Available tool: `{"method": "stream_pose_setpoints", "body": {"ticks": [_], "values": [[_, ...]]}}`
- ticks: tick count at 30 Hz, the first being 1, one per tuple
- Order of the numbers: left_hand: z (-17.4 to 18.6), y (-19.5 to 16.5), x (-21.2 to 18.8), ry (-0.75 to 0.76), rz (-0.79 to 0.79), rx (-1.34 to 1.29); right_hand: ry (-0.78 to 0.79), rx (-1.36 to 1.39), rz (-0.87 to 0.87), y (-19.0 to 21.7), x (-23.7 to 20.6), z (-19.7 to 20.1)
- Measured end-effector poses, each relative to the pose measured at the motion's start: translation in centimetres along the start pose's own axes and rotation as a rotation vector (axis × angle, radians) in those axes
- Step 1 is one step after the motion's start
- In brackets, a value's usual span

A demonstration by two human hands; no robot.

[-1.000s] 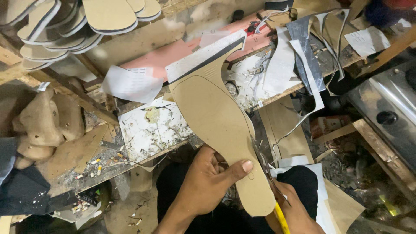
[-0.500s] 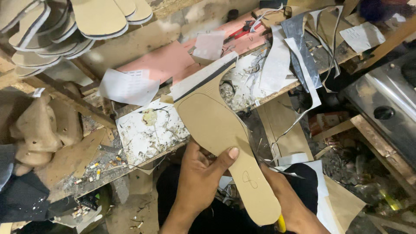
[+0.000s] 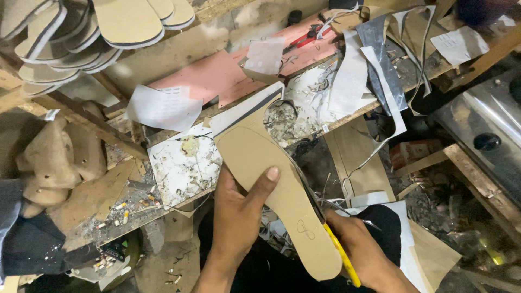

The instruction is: The person cuts insole shapes out of sheets of insole board using large yellow-handled shears, trimming along drawn outlines and turning each piece to cut around the curves. Cut insoles are set on a pile beside the work area, and scrap pieces fall to the floor.

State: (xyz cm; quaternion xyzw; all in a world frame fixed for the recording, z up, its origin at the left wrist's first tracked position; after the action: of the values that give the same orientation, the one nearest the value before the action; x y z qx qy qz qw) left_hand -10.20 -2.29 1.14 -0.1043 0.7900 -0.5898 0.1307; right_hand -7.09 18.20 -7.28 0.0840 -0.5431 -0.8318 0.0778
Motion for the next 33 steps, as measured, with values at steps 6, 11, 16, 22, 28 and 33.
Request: {"method": "stream_pose_setpoints", "body": {"ticks": [6,11,16,22,28,33], "values": [[-0.9,0.6,-0.6,0.062,0.015,0.079,0.007,0.165,0.022,1.5,0.6,0.0],[-0.7,0.8,-0.3,0.097,0.019,0.033,0.035,0.15,0.041,1.7,0.5,-0.1],[-0.7,0.4,0.0,0.149,0.009,0.043,0.006,0.056,0.038,1.1,0.4,0.0],[-0.7,0.0,0.2,0.174,0.058,0.102,0.011,0.041,-0.088,0.5,-0.1,0.0],[-0.3,-0.7,0.6,0.131,-0.006,0.093,-0.032,-0.021,-0.012,1.2,0.0,0.1],[-0.9,-0.1,-0.2,0.197,0.068,0.09,0.006,0.003,0.003,1.9,0.1,0.3]]}}
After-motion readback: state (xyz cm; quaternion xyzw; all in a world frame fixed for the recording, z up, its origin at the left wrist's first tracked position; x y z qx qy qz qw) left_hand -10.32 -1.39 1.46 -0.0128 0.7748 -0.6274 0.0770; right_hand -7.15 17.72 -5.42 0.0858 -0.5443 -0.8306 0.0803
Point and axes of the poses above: each hand's wrist, its own x-axis towards the middle knuckle, its own z-axis out of the back of the hand, y = z × x, the point moved 5 cm from there along x, towards the middle knuckle, and after that the axes turned 11 degrees about -y, right-handed, at the moved point
